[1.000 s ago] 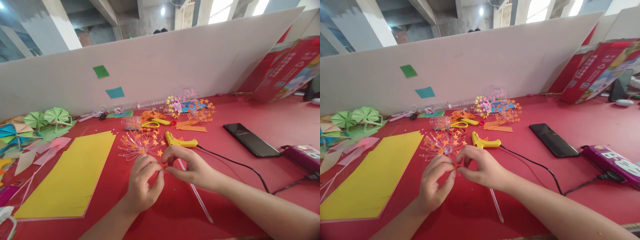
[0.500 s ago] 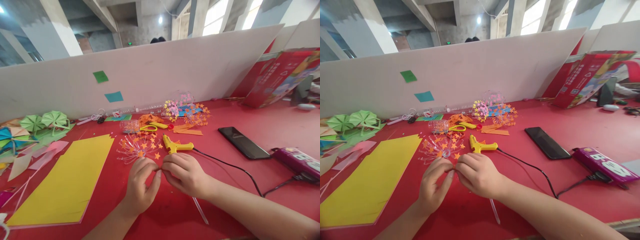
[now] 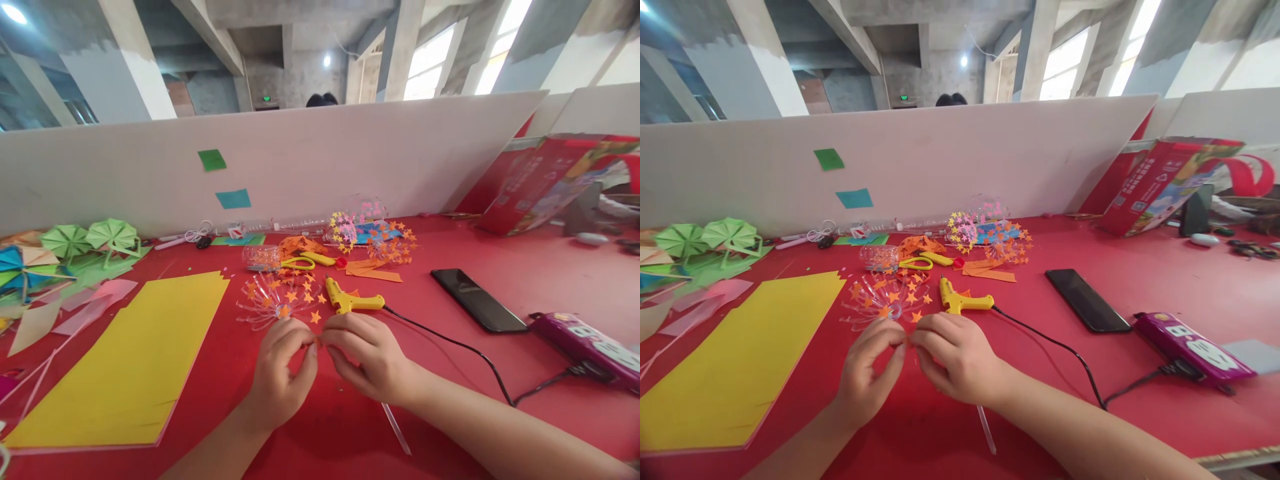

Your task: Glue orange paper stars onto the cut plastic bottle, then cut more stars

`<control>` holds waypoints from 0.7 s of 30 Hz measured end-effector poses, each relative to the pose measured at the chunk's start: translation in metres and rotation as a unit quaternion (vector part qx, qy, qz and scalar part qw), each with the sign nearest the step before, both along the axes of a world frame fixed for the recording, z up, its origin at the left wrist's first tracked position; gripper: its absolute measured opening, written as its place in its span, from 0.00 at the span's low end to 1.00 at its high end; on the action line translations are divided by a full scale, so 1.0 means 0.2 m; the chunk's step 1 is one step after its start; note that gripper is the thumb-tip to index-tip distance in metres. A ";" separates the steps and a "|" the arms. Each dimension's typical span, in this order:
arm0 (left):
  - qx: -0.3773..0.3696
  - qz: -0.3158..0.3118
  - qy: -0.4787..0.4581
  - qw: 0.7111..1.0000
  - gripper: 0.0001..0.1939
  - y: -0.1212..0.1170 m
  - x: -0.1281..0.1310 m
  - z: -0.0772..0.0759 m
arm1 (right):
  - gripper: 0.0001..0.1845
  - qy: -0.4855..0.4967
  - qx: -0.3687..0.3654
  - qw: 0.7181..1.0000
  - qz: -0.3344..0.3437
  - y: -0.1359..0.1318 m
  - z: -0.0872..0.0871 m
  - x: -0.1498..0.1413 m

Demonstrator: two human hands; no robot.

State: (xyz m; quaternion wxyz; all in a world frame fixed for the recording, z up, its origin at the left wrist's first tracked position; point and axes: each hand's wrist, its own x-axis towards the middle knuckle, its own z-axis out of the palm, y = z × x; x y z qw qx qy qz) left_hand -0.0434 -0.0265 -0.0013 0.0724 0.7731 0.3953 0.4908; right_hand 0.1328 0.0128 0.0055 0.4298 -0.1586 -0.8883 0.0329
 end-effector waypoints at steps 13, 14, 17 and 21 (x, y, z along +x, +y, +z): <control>0.030 0.019 0.015 0.999 0.07 0.00 0.00 0.00 | 0.07 0.040 -0.136 0.990 0.013 0.02 0.01 -0.01; 0.036 0.022 0.014 0.999 0.07 0.00 -0.01 0.01 | 0.08 0.017 -0.122 0.992 -0.016 0.05 0.01 0.01; 0.053 0.038 0.006 0.998 0.07 0.01 -0.04 0.02 | 0.12 -0.134 -0.122 0.960 -0.212 0.19 0.00 0.09; 0.058 0.062 -0.014 0.996 0.07 0.04 -0.09 0.03 | 0.21 -0.225 -0.154 0.926 -0.261 0.34 -0.04 0.17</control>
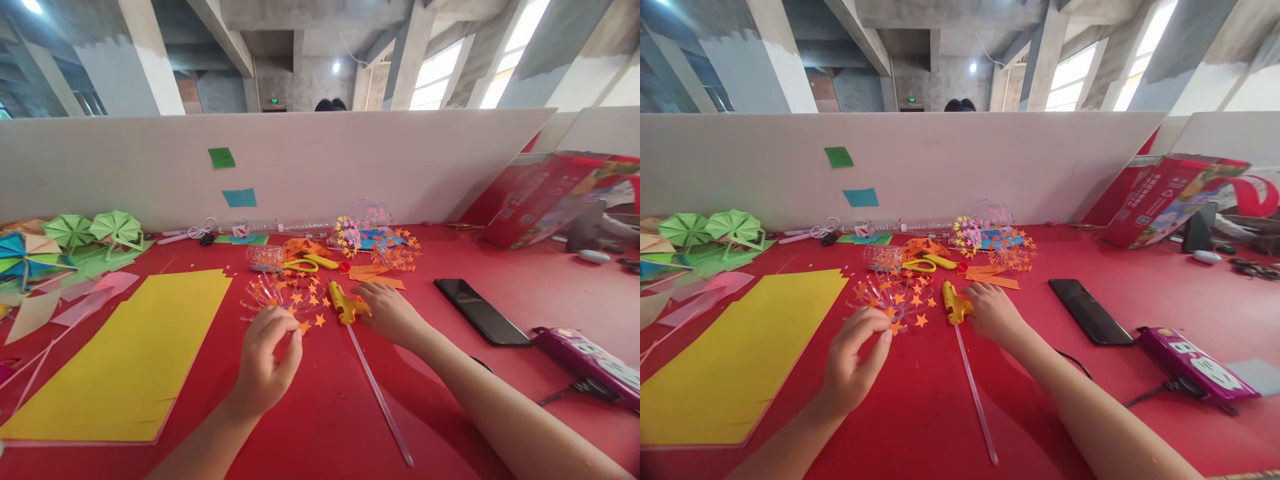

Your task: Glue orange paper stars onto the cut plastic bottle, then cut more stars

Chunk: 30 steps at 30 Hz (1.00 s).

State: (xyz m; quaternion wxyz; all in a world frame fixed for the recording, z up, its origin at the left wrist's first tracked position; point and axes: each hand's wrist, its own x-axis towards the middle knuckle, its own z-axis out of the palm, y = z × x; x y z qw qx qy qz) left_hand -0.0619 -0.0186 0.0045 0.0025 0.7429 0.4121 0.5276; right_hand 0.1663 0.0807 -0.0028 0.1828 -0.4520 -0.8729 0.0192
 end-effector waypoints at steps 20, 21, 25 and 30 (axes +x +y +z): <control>-0.019 0.025 -0.027 0.999 0.08 0.01 -0.03 0.00 | 0.06 0.282 0.037 0.959 -0.006 -0.11 0.08 -0.03; -0.020 0.026 -0.028 0.999 0.08 0.01 -0.03 0.00 | 0.06 0.320 -0.009 0.947 0.038 -0.14 0.09 -0.04; -0.020 0.038 -0.034 0.999 0.07 0.02 -0.03 0.01 | 0.05 0.348 -0.121 0.914 0.169 -0.25 0.13 -0.08; -0.032 0.056 -0.043 0.997 0.07 0.03 -0.03 0.00 | 0.10 0.307 -0.107 0.915 0.237 -0.30 0.12 -0.09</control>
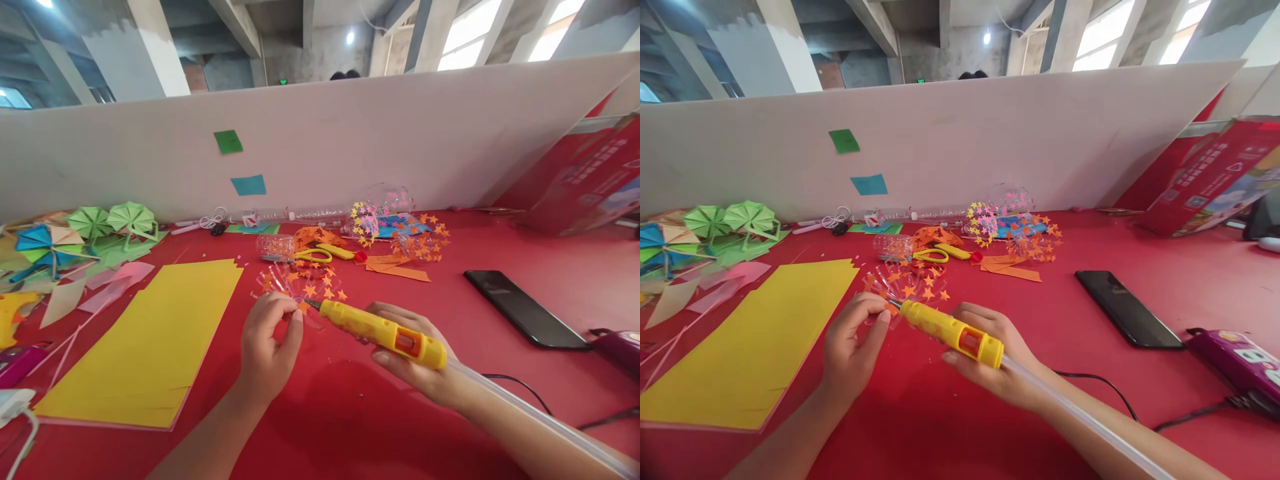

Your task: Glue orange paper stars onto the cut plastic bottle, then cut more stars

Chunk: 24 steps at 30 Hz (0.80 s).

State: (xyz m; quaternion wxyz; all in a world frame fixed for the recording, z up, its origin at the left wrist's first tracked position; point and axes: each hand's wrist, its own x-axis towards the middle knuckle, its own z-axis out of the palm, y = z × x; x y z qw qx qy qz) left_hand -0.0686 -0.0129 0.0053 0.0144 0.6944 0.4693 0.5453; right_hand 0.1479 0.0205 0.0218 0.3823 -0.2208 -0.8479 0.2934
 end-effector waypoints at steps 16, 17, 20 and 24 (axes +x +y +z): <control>0.003 0.008 -0.005 1.000 0.06 0.00 0.00 0.01 | 0.14 0.001 -0.037 0.999 -0.022 0.00 -0.07 0.00; 0.003 0.008 -0.006 1.000 0.06 0.00 0.00 0.00 | 0.14 -0.002 -0.037 0.999 -0.027 -0.01 -0.07 0.00; 0.002 0.010 -0.005 1.000 0.06 0.00 0.00 0.00 | 0.15 -0.016 -0.029 0.999 -0.042 -0.01 -0.06 0.00; 0.000 0.012 -0.002 1.000 0.07 0.00 0.00 0.01 | 0.19 -0.037 -0.022 0.997 -0.060 -0.02 -0.05 0.00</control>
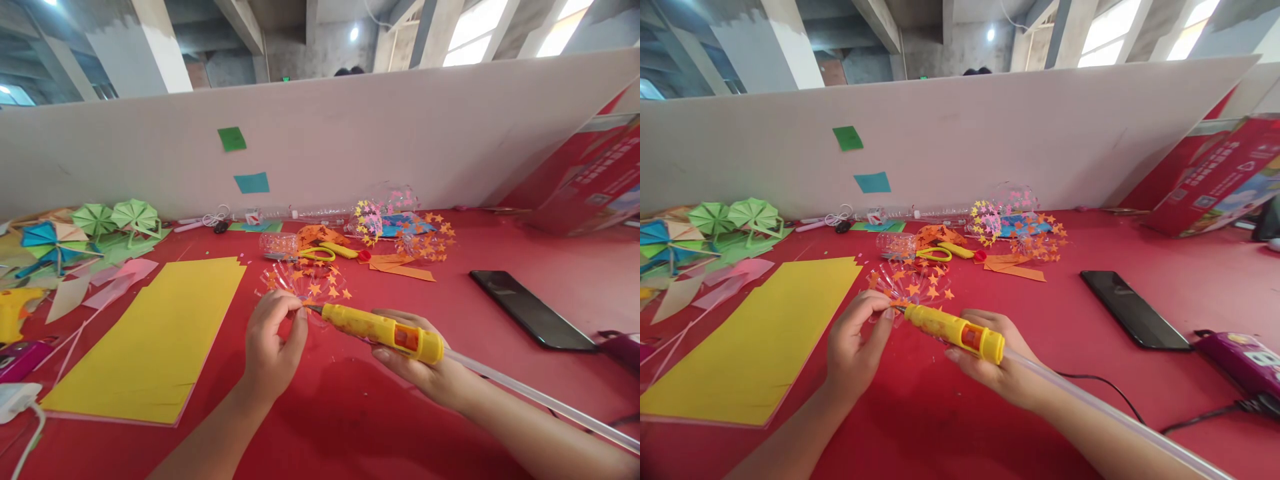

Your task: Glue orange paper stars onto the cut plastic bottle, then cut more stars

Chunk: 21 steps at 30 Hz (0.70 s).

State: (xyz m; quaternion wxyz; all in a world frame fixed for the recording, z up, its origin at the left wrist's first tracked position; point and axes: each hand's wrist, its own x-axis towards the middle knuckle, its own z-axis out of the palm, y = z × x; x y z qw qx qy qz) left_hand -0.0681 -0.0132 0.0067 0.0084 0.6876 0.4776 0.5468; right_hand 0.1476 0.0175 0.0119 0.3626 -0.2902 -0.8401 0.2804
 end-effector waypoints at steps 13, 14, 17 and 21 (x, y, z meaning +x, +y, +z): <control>0.001 0.007 0.003 1.000 0.07 0.00 0.01 0.01 | 0.16 0.036 0.036 0.999 0.005 0.00 -0.01 -0.01; 0.000 0.009 0.003 1.000 0.07 0.00 0.01 0.01 | 0.16 0.036 0.033 0.999 0.007 0.01 -0.01 -0.01; 0.008 0.018 0.020 1.000 0.07 0.00 0.00 0.01 | 0.15 0.027 0.029 0.999 0.013 0.01 0.00 -0.01; 0.059 0.033 0.090 0.994 0.06 0.00 -0.01 0.01 | 0.15 -0.017 0.073 0.997 0.007 0.01 0.02 -0.01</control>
